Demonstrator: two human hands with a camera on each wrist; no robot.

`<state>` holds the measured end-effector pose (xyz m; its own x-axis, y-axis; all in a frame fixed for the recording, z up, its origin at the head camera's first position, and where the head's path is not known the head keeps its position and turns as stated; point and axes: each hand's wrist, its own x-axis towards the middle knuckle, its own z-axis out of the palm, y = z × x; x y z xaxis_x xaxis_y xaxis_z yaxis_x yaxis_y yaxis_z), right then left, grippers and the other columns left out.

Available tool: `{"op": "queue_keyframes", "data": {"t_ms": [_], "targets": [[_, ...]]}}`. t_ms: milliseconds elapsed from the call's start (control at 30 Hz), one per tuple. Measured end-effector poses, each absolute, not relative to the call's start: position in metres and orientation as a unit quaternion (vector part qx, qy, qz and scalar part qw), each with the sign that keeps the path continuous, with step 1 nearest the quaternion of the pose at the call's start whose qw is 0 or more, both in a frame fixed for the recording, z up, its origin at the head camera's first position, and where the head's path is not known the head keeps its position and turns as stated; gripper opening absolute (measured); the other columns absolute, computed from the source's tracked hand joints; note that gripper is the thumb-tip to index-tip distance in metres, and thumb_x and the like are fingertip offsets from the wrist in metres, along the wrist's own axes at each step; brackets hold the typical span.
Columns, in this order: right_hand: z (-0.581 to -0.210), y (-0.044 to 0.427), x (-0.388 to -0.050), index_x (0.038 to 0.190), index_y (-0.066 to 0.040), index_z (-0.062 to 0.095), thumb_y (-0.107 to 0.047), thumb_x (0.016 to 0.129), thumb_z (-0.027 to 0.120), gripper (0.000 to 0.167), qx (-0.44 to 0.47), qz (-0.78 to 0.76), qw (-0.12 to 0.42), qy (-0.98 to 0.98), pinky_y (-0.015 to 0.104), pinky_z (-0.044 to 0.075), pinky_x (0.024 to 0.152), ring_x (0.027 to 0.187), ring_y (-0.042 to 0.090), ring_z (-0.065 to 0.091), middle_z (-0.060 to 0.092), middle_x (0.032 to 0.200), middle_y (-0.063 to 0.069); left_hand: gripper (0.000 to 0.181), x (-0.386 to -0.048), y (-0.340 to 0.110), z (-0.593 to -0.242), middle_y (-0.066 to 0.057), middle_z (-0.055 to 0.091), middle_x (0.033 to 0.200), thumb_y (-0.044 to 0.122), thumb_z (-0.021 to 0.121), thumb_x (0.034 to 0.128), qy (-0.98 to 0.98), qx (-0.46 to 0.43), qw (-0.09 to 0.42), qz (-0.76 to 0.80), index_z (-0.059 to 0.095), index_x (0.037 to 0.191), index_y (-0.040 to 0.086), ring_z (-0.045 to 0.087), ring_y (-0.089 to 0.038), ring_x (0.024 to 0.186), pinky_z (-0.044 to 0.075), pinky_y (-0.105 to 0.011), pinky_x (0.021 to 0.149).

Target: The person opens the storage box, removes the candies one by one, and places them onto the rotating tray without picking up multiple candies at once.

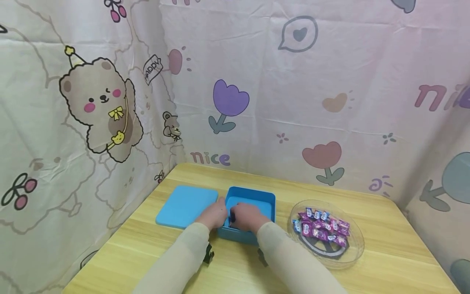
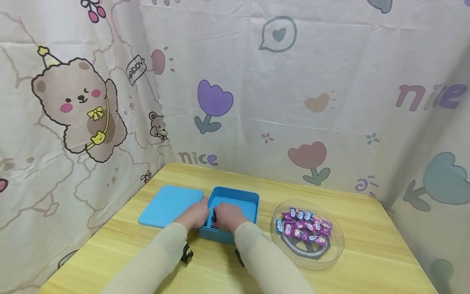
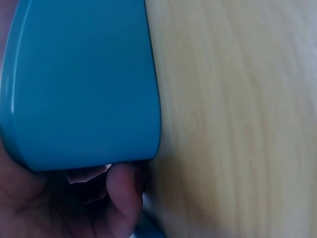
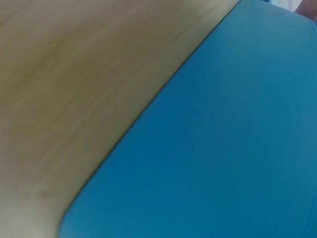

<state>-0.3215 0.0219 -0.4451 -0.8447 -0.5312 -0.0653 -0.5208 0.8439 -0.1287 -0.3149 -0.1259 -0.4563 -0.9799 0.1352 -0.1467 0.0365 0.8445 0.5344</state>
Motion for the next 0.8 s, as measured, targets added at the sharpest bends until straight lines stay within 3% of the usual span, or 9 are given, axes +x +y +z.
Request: {"op": "queue_keyframes", "data": {"t_ms": [133,267,400,567,800], "targets": [[-0.447,0.032,-0.323,0.087,-0.02,0.066,-0.034,0.091,0.075,0.017,-0.263,-0.072,0.053,0.961,0.031,0.048,0.065,0.071,0.014,0.052,0.056,0.077,-0.007,0.054,-0.316,-0.125,-0.457,-0.018,0.057,0.085,0.009,0.037,0.1055,0.954,0.036,0.098,0.282,0.024,0.156,-0.005,0.036,-0.019,0.047,0.036,-0.034,0.044],[-0.443,0.045,-0.322,0.087,-0.019,0.064,-0.032,0.091,0.072,0.015,-0.251,-0.093,0.055,0.962,0.032,0.048,0.065,0.07,0.015,0.053,0.056,0.075,-0.006,0.056,-0.316,-0.125,-0.457,-0.02,0.059,0.105,0.01,0.039,0.1053,0.953,0.035,0.1,0.284,0.022,0.156,-0.005,0.044,-0.022,0.052,0.039,-0.035,0.046],[-0.433,0.062,-0.319,0.085,-0.021,0.063,-0.033,0.089,0.072,0.015,-0.252,-0.096,0.023,0.963,0.032,0.047,0.063,0.07,0.015,0.052,0.055,0.076,-0.007,0.055,-0.317,-0.125,-0.457,-0.021,0.057,0.122,0.011,0.038,0.1057,0.955,0.041,0.094,0.279,0.024,0.156,-0.005,0.05,-0.025,0.062,0.041,-0.036,0.049],[-0.421,0.089,-0.314,0.088,-0.023,0.064,-0.032,0.083,0.072,0.013,-0.256,-0.11,-0.021,0.96,0.03,0.046,0.061,0.073,0.013,0.05,0.055,0.084,-0.006,0.054,-0.316,-0.125,-0.456,-0.022,0.052,0.136,0.009,0.035,0.1059,0.952,0.049,0.089,0.288,0.022,0.156,-0.006,0.049,-0.025,0.058,0.042,-0.036,0.049],[-0.406,0.134,-0.295,0.091,-0.024,0.065,-0.03,0.081,0.076,0.016,-0.237,-0.146,-0.029,0.96,0.03,0.048,0.066,0.076,0.013,0.051,0.06,0.091,-0.004,0.054,-0.315,-0.127,-0.456,-0.022,0.054,0.131,0.01,0.033,0.106,0.952,0.048,0.088,0.288,0.023,0.156,-0.007,0.05,-0.024,0.06,0.043,-0.036,0.05]]}}
